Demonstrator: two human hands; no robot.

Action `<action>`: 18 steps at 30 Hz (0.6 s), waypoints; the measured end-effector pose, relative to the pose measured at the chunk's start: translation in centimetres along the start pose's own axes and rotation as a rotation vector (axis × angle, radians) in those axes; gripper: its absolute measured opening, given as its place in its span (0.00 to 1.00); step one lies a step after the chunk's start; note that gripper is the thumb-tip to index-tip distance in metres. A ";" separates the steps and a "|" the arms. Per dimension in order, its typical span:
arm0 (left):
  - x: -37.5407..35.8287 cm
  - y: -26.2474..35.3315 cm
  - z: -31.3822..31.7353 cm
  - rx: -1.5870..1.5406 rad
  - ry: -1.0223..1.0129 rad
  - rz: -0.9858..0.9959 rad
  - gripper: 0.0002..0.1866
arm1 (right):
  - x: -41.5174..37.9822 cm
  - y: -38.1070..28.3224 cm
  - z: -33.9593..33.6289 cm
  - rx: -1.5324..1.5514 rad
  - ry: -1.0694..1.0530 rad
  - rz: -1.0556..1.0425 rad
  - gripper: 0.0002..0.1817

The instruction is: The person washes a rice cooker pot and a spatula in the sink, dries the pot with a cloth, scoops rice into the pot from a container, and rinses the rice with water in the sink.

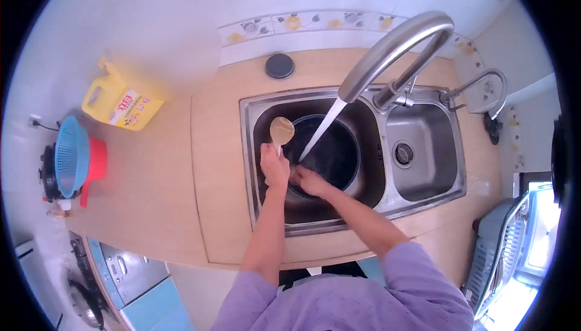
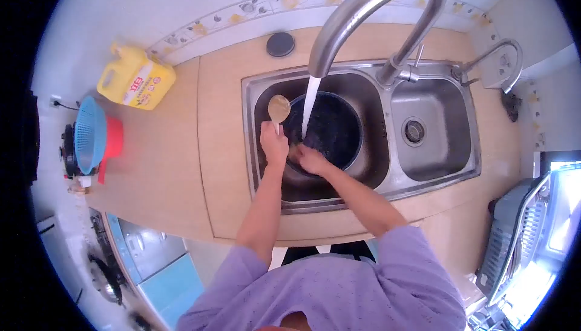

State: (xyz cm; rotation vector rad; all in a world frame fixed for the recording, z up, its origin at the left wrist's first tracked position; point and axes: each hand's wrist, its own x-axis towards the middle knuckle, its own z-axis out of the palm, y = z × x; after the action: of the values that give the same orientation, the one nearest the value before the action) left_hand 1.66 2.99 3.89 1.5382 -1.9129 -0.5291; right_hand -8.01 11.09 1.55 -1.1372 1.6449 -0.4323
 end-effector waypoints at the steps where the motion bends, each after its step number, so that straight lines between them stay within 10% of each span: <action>1: -0.2 -0.1 0.1 -0.001 0.023 0.028 0.09 | -1.8 0.2 -0.9 -0.218 -0.070 -0.041 0.19; 8: -0.6 1.2 0.6 0.116 -0.051 -0.011 0.14 | -5.4 3.0 -11.5 -1.425 -0.235 -0.259 0.19; 14: -0.8 0.0 1.7 -0.026 0.070 -0.033 0.09 | 2.4 4.6 -9.2 -1.536 -0.014 -0.162 0.14; 18: -0.8 0.4 1.2 -0.096 0.070 -0.133 0.10 | -4.5 -0.7 -11.5 -0.955 0.245 -0.430 0.16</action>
State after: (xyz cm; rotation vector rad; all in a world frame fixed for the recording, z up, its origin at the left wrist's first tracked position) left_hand 0.64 3.79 3.11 1.6077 -1.7166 -0.6069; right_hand -17.79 11.68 9.04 -2.2400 1.8617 -0.0144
